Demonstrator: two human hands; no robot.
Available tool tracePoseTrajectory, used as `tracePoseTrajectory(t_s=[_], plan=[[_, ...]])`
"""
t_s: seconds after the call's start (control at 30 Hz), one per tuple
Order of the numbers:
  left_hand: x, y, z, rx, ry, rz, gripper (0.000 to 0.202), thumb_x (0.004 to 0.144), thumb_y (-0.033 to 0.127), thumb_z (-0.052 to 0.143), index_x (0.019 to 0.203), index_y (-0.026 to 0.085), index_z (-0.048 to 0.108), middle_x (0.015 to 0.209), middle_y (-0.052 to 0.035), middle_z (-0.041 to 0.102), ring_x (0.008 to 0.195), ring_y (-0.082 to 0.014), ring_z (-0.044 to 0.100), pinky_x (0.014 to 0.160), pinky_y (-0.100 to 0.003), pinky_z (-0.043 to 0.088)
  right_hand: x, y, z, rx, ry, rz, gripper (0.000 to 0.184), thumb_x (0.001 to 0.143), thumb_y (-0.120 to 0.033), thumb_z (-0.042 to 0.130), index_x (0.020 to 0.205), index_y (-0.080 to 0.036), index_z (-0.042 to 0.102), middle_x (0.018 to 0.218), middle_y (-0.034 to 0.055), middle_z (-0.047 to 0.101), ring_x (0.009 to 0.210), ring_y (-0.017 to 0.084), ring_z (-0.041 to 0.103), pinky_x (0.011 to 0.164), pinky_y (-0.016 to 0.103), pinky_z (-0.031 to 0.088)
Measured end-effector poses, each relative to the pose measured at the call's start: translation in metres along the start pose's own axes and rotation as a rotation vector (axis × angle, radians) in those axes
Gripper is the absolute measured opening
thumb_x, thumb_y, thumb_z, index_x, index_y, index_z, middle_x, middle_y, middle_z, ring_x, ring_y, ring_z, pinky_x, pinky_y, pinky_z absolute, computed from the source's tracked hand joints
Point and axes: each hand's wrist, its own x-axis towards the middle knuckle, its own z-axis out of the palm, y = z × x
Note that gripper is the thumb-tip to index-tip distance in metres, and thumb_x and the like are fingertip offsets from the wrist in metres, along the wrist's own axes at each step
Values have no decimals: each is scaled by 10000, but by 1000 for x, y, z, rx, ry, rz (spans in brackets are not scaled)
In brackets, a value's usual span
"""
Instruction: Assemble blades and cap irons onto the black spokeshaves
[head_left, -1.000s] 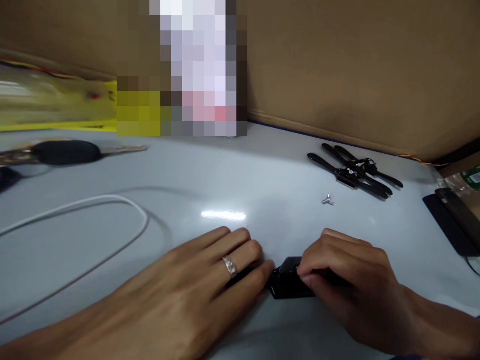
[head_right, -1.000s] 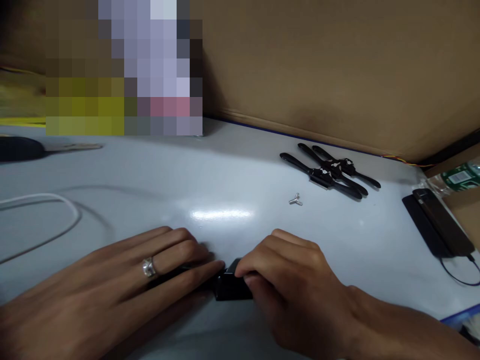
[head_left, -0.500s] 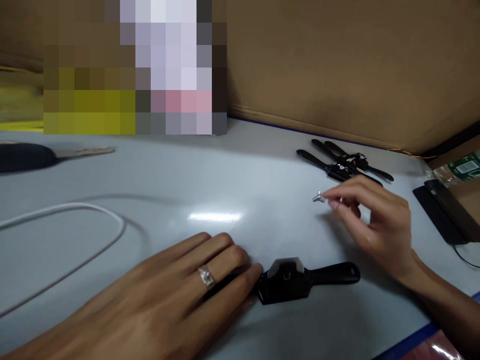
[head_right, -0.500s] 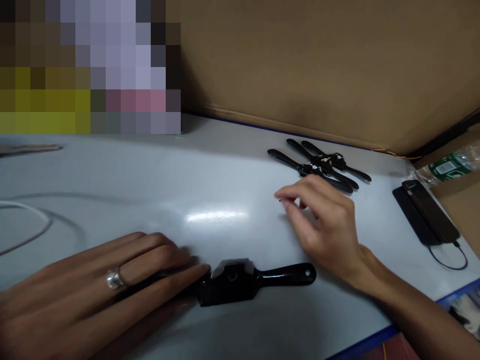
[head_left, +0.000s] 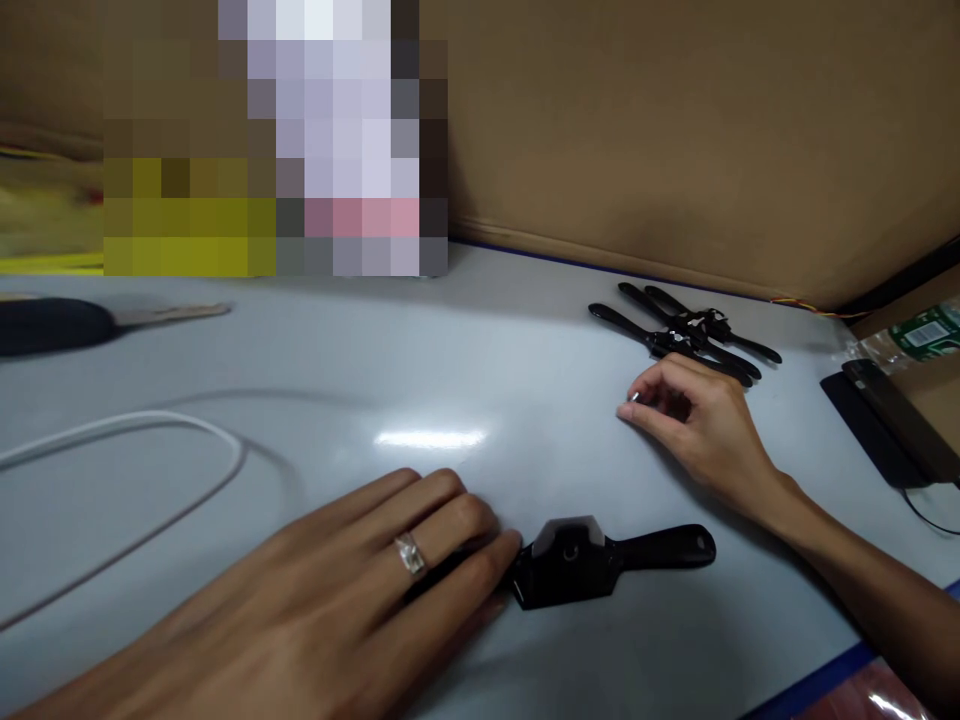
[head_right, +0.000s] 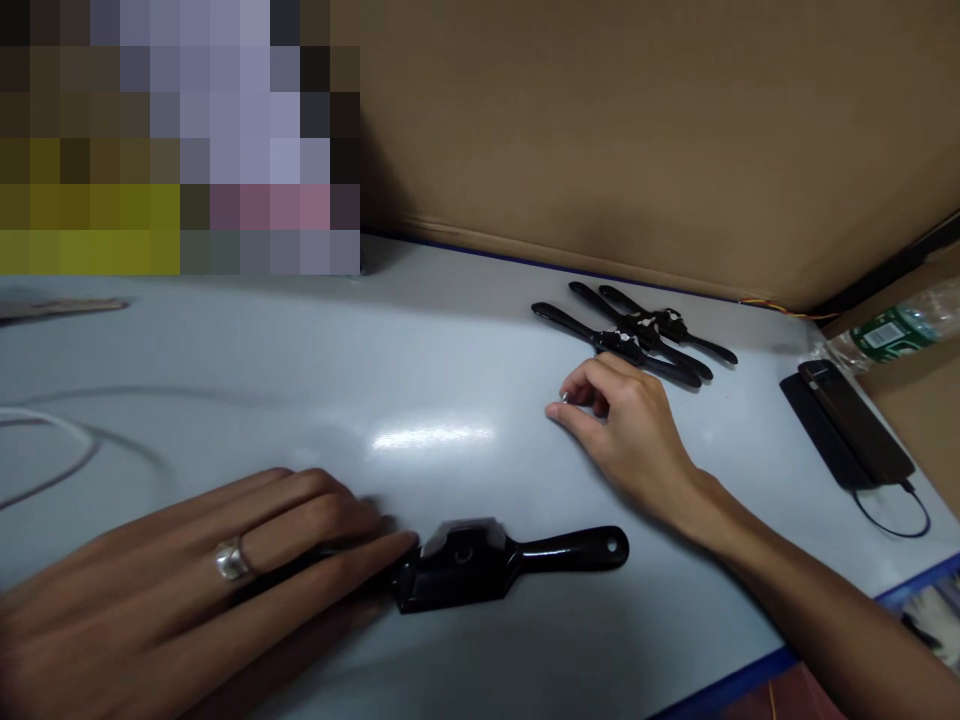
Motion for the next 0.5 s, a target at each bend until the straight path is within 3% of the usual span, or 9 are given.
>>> tracePoseTrajectory(t_s=[0.23,0.4,0.5], plan=[[16,0,-2,11,27,54,512,1252,2,407,1405,225,843,1102,-50,824,984,-241,772,965,-393,694,-3,-2,4,46,3,-79,147,1113,-230,832,976,-247,884,973,42,883,848,220,756,833,379,627],[15,1,2,25,50,23,466,1265,10,441,1383,233,833,1131,-47,821,1033,-244,784,1036,-397,697,3,8,-9,41,-5,-67,257,1212,-260,725,1228,-215,978,1084,86,928,845,221,781,763,372,620],[14,0,5,1,79,35,490,1263,17,419,1398,235,837,1193,-62,841,1070,-255,797,1075,-413,698,7,12,-23,28,-43,-68,279,1152,-178,733,1203,-224,1004,1168,106,936,865,218,782,745,362,604]])
